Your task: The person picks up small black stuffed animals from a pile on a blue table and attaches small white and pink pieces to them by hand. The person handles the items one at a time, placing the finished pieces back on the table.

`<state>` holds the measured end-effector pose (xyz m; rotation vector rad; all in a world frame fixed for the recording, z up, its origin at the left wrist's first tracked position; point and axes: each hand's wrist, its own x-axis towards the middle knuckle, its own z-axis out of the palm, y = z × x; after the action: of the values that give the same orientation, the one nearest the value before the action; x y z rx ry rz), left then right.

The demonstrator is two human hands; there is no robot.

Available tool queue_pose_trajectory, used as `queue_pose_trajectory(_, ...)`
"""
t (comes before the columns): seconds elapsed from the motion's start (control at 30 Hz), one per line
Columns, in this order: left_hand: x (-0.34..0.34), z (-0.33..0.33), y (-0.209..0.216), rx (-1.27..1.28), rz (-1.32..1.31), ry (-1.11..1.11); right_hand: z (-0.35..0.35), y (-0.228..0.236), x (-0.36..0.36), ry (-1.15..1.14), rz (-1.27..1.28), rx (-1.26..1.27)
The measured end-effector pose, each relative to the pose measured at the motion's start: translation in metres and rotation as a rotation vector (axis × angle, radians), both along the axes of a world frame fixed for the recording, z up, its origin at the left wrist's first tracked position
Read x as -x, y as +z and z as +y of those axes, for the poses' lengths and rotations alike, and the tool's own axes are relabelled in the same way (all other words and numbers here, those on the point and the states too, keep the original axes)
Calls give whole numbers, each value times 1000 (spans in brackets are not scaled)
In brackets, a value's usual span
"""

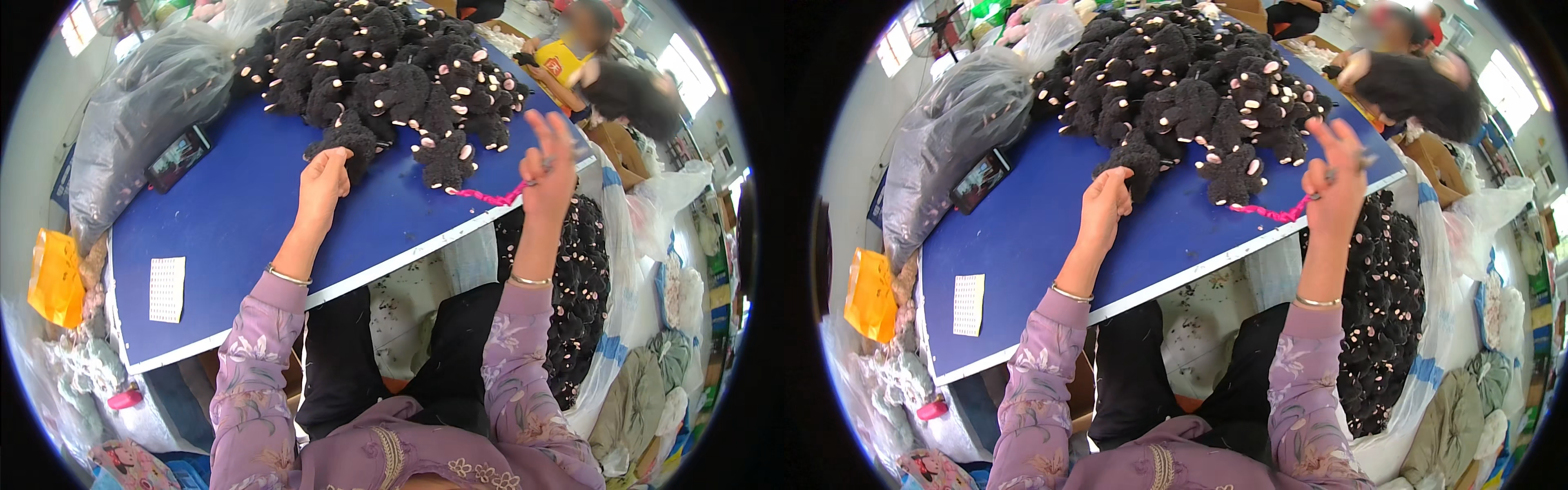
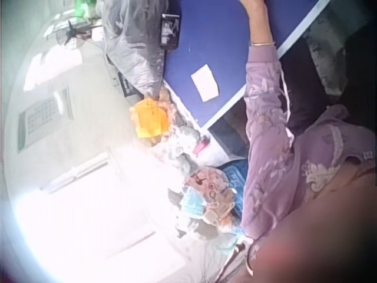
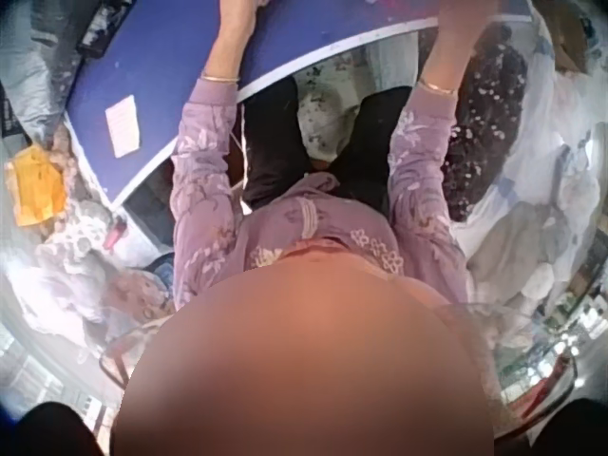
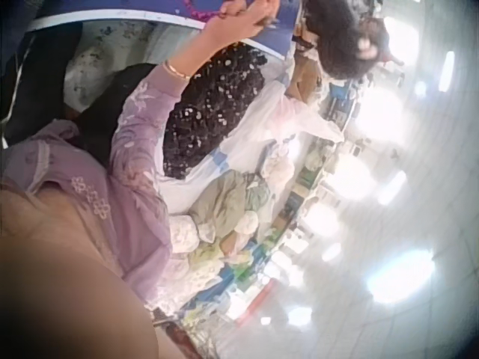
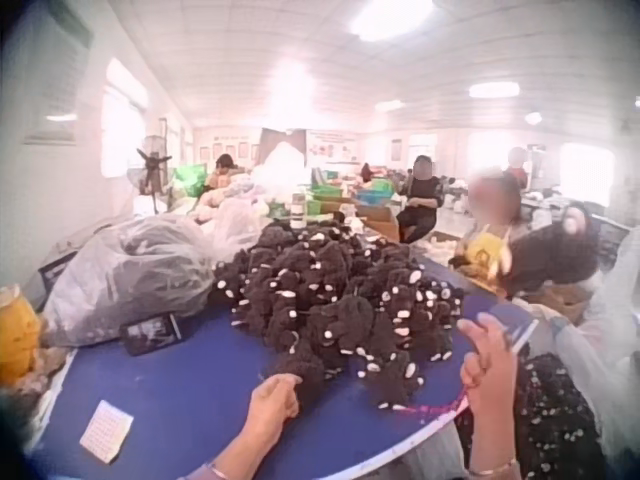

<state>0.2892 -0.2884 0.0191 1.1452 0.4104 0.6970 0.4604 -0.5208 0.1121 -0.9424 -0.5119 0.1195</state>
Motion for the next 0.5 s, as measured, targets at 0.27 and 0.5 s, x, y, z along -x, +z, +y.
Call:
queue_pose_trajectory(0.27,-1,-8,-7,-131,46,-189,44,-94,-7,-242,-348,960)
queue_pose_trajectory(0.5,0,-19,-3,-241,118,-368,50,-85,1,-114,-366,1079)
